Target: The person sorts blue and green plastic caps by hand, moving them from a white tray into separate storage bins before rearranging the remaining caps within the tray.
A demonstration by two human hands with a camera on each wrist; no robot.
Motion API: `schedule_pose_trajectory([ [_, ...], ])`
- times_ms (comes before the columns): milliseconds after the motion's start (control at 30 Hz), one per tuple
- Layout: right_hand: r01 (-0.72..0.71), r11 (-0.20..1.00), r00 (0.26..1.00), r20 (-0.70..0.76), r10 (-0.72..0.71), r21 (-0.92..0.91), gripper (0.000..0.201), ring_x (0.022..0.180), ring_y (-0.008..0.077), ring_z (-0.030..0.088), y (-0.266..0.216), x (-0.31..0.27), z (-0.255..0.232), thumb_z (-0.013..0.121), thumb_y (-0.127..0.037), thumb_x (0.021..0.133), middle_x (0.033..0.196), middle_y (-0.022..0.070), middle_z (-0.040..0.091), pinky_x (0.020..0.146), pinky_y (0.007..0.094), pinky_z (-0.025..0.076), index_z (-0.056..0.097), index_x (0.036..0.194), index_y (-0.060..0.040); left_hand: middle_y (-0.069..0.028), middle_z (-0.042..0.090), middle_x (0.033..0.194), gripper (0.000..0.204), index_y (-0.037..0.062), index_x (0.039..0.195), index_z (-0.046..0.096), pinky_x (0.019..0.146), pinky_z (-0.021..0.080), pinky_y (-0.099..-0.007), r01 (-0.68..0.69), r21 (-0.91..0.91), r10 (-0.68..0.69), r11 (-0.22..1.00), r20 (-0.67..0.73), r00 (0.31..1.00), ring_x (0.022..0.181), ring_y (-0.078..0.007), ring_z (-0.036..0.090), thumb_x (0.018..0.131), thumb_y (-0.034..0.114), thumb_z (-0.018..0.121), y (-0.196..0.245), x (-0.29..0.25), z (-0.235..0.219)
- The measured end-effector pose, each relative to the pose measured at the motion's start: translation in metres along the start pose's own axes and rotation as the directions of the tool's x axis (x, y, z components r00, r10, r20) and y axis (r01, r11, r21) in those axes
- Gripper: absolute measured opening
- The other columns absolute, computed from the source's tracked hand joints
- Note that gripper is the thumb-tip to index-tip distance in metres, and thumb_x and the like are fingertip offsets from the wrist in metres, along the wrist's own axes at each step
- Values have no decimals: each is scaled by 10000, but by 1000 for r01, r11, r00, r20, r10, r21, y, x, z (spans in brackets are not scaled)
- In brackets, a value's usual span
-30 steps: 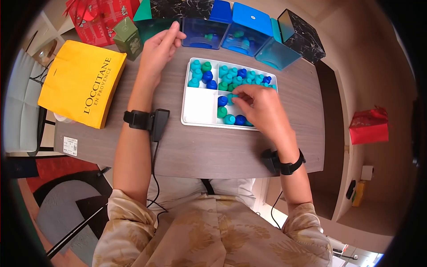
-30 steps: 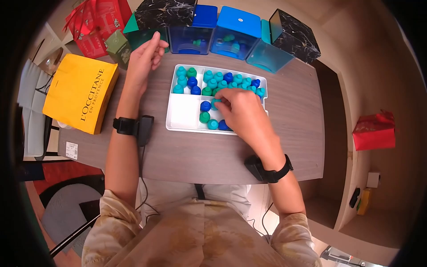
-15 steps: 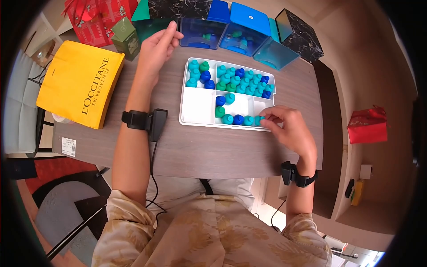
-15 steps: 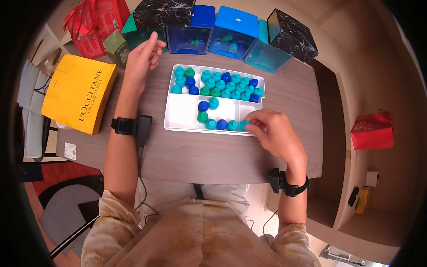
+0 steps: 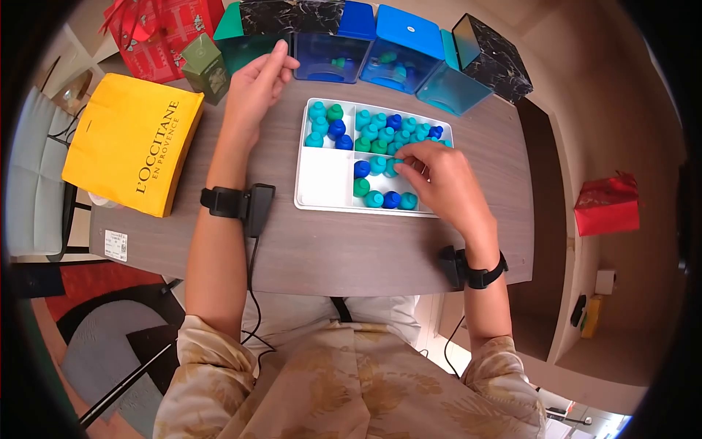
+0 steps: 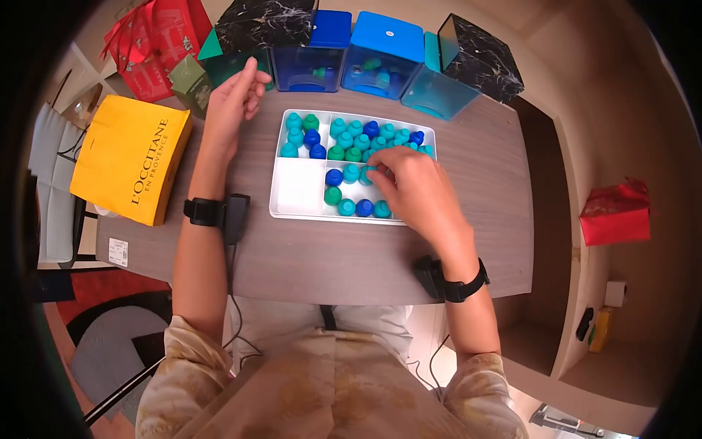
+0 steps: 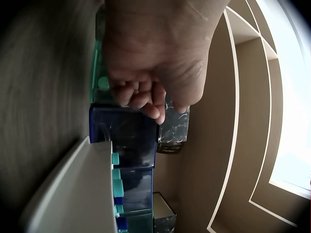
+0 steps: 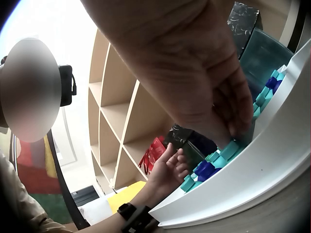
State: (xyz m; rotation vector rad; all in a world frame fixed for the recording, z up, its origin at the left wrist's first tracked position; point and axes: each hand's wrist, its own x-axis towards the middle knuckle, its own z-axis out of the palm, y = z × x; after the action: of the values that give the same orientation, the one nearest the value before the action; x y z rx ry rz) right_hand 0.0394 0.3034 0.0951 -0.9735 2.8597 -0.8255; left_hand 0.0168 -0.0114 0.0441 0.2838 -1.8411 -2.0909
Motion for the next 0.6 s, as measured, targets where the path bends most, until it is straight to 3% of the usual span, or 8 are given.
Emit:
schedule_pose_trajectory([
  [133, -24, 996, 999, 32, 22, 82, 182, 740, 285, 703, 1, -1, -3, 774, -118, 923, 912, 175, 750, 715, 383, 561, 770, 1064, -4, 78, 540, 764, 439, 71, 995, 740, 556, 298, -210, -7, -6, 7, 1000, -1, 1000, 612, -23, 413, 1087, 479, 607, -1, 0, 0],
  [233, -41, 977, 995, -76, 58, 208, 208, 690, 192, 663, 14, 1, -17, 771, -156, 959, 851, 128, 751, 680, 339, 544, 771, 1089, 7, 77, 541, 768, 439, 66, 1003, 736, 557, 300, -210, -4, -7, 4, 1000, 0, 1000, 616, -23, 414, 1089, 477, 605, 1, -1, 2],
  [333, -101, 936, 944, -265, 198, 338, 235, 690, 108, 630, 59, 12, -36, 754, -201, 998, 827, 65, 746, 646, 283, 519, 779, 1092, 13, 77, 543, 768, 440, 65, 1007, 734, 558, 302, -210, 12, 1, -12, 1000, 9, 1000, 624, -21, 420, 1091, 476, 603, -2, 1, 1],
  [433, -179, 898, 913, -273, 305, 403, 253, 687, 77, 613, 103, 28, -47, 735, -233, 1019, 828, 17, 731, 623, 256, 495, 781, 1086, 7, 78, 545, 768, 435, 67, 1006, 734, 560, 303, -209, 42, 32, -43, 999, 15, 999, 624, -16, 421, 1091, 474, 604, -3, 2, 1],
  [600, -228, 755, 924, -109, 367, 614, 343, 643, 50, 567, 151, 41, -24, 680, -334, 1065, 779, -13, 683, 564, 220, 454, 766, 1114, -5, 76, 562, 777, 425, 73, 1008, 742, 534, 304, -204, 101, 137, -106, 985, 31, 994, 601, -10, 424, 1087, 470, 614, -9, 3, 3],
])
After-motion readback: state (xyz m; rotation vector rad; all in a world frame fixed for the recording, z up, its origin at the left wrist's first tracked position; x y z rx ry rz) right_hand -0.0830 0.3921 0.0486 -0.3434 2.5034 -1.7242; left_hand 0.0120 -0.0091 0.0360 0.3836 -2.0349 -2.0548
